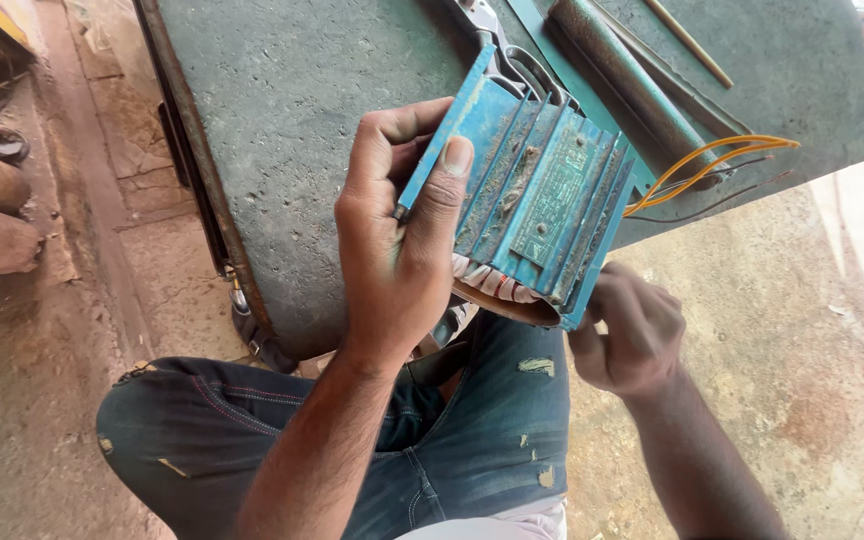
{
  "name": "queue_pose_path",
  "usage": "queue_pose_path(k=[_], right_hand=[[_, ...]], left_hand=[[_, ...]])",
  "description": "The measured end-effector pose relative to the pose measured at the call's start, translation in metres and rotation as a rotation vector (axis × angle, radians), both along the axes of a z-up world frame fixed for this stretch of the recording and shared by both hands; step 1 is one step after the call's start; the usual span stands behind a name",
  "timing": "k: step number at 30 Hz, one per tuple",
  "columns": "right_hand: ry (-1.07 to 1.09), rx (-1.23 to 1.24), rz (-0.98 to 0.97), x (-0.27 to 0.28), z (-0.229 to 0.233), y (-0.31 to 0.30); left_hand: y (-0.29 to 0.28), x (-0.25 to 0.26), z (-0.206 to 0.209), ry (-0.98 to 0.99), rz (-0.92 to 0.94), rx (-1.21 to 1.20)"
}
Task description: The person uses a metal rod and a cylindrical tool to tap and adjust a blue electrical component with copper windings. They repeatedly strike the rod against the component and inspect the internal wiring.
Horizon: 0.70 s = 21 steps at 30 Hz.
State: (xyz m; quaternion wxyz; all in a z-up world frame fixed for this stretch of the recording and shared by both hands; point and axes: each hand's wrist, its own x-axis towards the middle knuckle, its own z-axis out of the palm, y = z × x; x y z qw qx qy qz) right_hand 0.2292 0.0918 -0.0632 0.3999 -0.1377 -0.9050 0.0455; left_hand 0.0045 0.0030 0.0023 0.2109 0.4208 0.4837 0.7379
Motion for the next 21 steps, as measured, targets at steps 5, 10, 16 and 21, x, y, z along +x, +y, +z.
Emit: queue_pose_path(k=[5,10,16,21], right_hand=[[0.019,0.011,0.037,-0.012,0.008,-0.003],[-0.026,-0.099,0.072,-0.006,0.023,-0.008],[-0.011,-0.115,0.107,-0.011,0.014,-0.003],[0.049,-0.342,0.224,-0.003,0.023,0.009]], left_hand=[[0.000,0.001,0.000,0.019,0.032,-0.019],[-0.001,0.000,0.008,0.033,0.064,-0.051],[-0.001,0.000,0.008,-0.010,0.057,-0.077],[-0.001,0.000,0.008,0.003,0.056,-0.064]])
